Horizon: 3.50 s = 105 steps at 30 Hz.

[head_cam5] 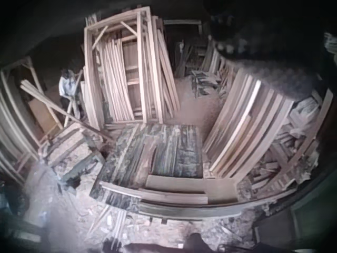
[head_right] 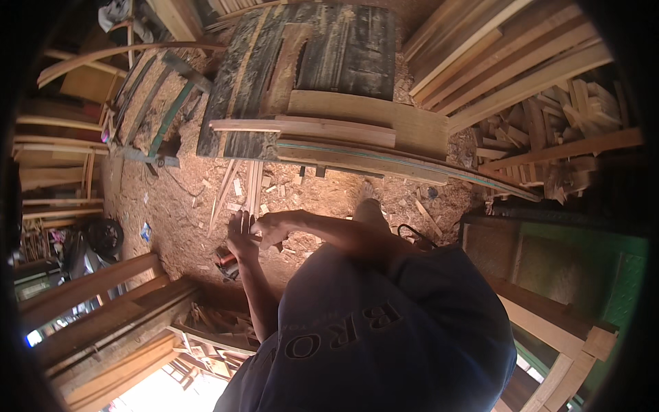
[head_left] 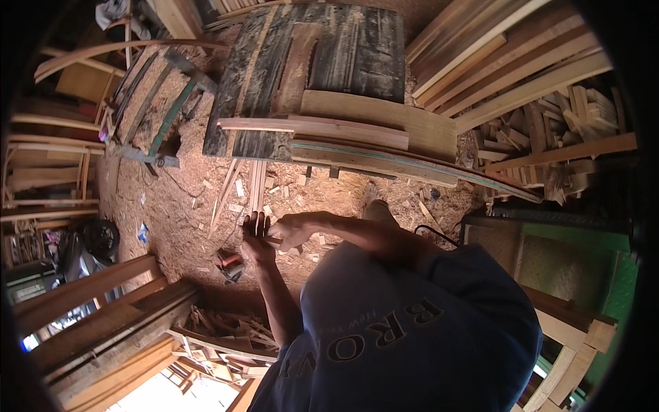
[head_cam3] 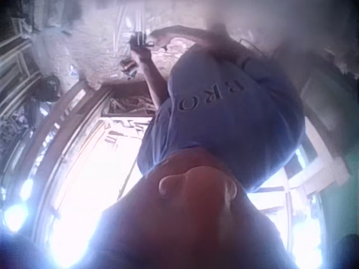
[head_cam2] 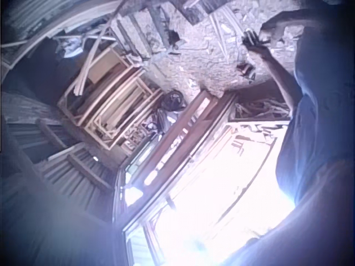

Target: The person assembles small wooden pieces on a workbench, using a hammer to tap them into place. They handle several pieces, aligning and securing them together.

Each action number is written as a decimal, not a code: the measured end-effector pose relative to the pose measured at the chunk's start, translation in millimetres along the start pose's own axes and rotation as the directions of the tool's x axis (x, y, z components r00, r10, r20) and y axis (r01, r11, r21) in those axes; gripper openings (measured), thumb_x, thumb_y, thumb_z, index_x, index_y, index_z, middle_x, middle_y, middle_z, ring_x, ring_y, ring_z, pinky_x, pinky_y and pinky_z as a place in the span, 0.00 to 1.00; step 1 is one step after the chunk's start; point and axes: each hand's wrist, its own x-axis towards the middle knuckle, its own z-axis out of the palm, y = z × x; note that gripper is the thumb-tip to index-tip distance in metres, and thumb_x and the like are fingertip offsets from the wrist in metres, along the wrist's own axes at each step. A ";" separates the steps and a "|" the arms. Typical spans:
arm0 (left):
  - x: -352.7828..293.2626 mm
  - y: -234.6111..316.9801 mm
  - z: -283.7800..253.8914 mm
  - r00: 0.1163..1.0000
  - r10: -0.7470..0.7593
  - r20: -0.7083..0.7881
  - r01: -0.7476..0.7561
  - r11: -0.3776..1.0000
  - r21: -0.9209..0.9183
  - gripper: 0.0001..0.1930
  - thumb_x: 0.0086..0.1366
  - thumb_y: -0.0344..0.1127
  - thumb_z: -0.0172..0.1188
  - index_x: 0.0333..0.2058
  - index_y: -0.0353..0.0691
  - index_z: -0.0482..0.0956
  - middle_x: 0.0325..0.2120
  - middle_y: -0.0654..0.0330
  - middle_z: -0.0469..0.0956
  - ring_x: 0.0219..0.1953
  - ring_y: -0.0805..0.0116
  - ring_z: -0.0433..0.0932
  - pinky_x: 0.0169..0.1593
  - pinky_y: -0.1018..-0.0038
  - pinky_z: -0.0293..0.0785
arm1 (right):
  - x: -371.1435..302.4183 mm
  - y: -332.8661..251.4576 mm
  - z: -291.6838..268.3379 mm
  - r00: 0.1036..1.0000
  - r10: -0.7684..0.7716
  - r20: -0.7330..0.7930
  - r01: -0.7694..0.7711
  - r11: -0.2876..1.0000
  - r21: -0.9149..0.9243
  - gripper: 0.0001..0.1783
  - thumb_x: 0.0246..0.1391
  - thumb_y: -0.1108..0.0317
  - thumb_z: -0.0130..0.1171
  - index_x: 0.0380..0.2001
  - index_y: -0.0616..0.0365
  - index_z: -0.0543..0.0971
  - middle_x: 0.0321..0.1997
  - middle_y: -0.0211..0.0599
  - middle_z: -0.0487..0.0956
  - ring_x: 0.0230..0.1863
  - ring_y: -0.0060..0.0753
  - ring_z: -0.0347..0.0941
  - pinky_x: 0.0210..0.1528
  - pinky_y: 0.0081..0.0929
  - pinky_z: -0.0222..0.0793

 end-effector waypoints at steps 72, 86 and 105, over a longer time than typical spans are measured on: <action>223.9 -82.5 208.9 0.905 -0.393 -0.162 0.421 0.780 0.462 0.27 0.64 0.59 0.63 0.55 0.49 0.77 0.48 0.67 0.81 0.46 0.75 0.74 0.43 0.71 0.61 | -263.2 324.8 -96.6 0.305 0.750 -0.587 -0.271 0.659 0.701 0.07 0.47 0.69 0.67 0.29 0.60 0.84 0.30 0.41 0.84 0.35 0.35 0.83 0.40 0.32 0.77; 229.8 -86.2 209.4 0.908 -0.398 -0.134 0.417 0.818 0.397 0.30 0.65 0.59 0.62 0.57 0.44 0.75 0.52 0.64 0.79 0.44 0.74 0.77 0.35 0.80 0.65 | -260.6 321.3 -77.4 0.199 0.679 -0.707 -0.435 0.707 0.557 0.11 0.50 0.62 0.67 0.33 0.57 0.84 0.34 0.44 0.84 0.38 0.44 0.83 0.42 0.37 0.77; 231.4 -89.2 207.7 0.914 -0.380 -0.141 0.404 0.829 0.386 0.29 0.60 0.56 0.68 0.53 0.43 0.78 0.48 0.63 0.80 0.43 0.73 0.77 0.33 0.79 0.65 | -234.3 339.0 -112.6 0.059 0.624 -0.780 -0.317 0.752 0.578 0.19 0.58 0.64 0.61 0.54 0.46 0.77 0.38 0.49 0.83 0.42 0.54 0.80 0.43 0.44 0.75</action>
